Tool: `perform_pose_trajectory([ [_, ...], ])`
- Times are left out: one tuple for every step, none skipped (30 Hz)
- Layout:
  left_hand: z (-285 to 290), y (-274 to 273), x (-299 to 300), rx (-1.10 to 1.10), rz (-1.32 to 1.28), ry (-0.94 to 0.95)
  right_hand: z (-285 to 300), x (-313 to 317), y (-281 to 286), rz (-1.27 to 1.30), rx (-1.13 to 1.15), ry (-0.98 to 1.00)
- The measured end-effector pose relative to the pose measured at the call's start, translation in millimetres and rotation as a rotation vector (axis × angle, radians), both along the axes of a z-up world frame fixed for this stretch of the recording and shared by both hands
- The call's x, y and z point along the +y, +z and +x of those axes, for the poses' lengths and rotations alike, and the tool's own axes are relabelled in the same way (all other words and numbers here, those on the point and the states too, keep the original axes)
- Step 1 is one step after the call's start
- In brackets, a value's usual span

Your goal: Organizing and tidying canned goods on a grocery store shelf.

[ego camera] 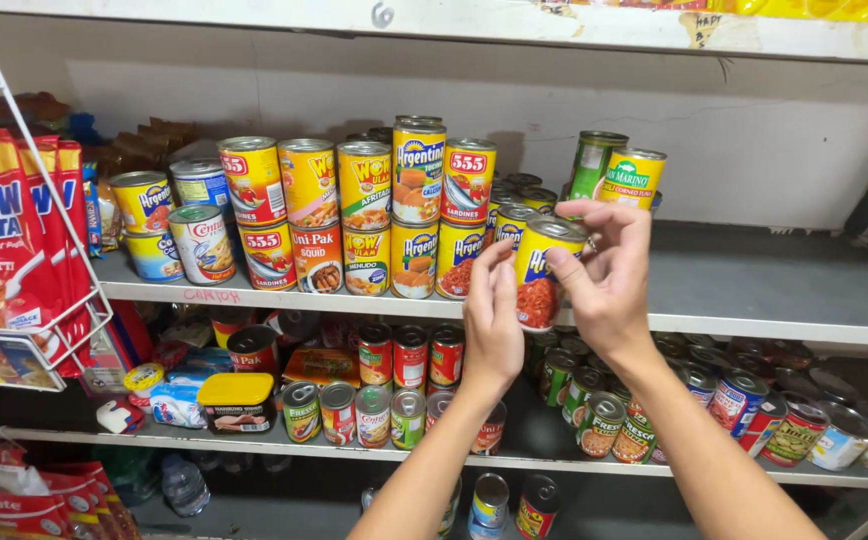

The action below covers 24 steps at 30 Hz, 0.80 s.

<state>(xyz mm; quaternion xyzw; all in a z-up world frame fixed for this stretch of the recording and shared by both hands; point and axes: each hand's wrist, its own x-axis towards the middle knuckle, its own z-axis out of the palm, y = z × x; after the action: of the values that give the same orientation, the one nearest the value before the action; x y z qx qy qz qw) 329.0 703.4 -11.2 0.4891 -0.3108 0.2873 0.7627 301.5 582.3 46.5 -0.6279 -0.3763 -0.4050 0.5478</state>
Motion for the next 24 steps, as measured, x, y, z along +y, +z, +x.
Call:
perform_pose_trajectory([
  [2,1,1,0.001,-0.002,0.001,1,4,1,-0.002,0.001,0.001],
  [3,1,2,0.043,0.017,-0.063,2,8,1,-0.011,0.02,0.014],
  [5,1,5,0.084,0.036,-0.125,4,13,1,-0.018,0.038,0.029],
  [4,3,9,0.085,0.035,-0.122,5,17,3,-0.02,0.039,0.032],
  [3,6,12,0.037,0.025,-0.14,6,20,7,-0.032,0.082,0.017],
  [1,9,16,-0.01,0.015,-0.159,8,22,10,-0.044,0.124,0.002],
  [3,10,20,-0.011,0.015,-0.158,13,20,10,-0.045,0.123,0.003],
  [5,11,25,0.079,-0.025,-0.324,18,18,9,-0.025,0.152,-0.028],
  [7,12,31,0.166,-0.063,-0.489,24,17,9,-0.005,0.178,-0.057],
  [5,16,37,0.163,-0.063,-0.486,30,16,7,-0.006,0.175,-0.054],
  [2,20,44,0.161,-0.049,-0.449,35,16,4,-0.009,0.181,-0.178],
  [0,23,51,0.157,-0.035,-0.411,40,16,1,-0.011,0.187,-0.303],
  [0,23,54,0.16,-0.035,-0.409,50,12,-9,-0.011,0.189,-0.301],
  [0,22,57,0.169,-0.02,-0.4,60,9,-19,-0.046,0.215,-0.413],
  [1,24,61,0.174,-0.008,-0.388,71,7,-27,-0.083,0.236,-0.523],
  [-1,24,64,0.172,-0.01,-0.384,85,2,-34,-0.085,0.233,-0.519],
  [-3,25,68,0.156,-0.008,-0.389,99,-4,-40,-0.094,0.258,-0.496],
  [-5,26,71,0.14,-0.007,-0.394,113,-9,-47,-0.103,0.283,-0.473],
  [-7,27,74,0.141,-0.008,-0.389,115,-7,-44,-0.104,0.284,-0.468],
  [-9,28,77,0.161,0.021,-0.364,116,-5,-42,-0.093,0.377,-0.418],
  [-12,28,80,0.183,0.05,-0.339,117,-3,-40,-0.081,0.472,-0.366],
  [-11,27,83,0.186,0.051,-0.335,114,4,-34,-0.082,0.475,-0.361],
  [-10,25,84,0.177,0.043,-0.347,109,9,-29,-0.089,0.547,-0.369],
  [-8,23,85,0.168,0.035,-0.36,104,12,-24,-0.096,0.619,-0.376],
])
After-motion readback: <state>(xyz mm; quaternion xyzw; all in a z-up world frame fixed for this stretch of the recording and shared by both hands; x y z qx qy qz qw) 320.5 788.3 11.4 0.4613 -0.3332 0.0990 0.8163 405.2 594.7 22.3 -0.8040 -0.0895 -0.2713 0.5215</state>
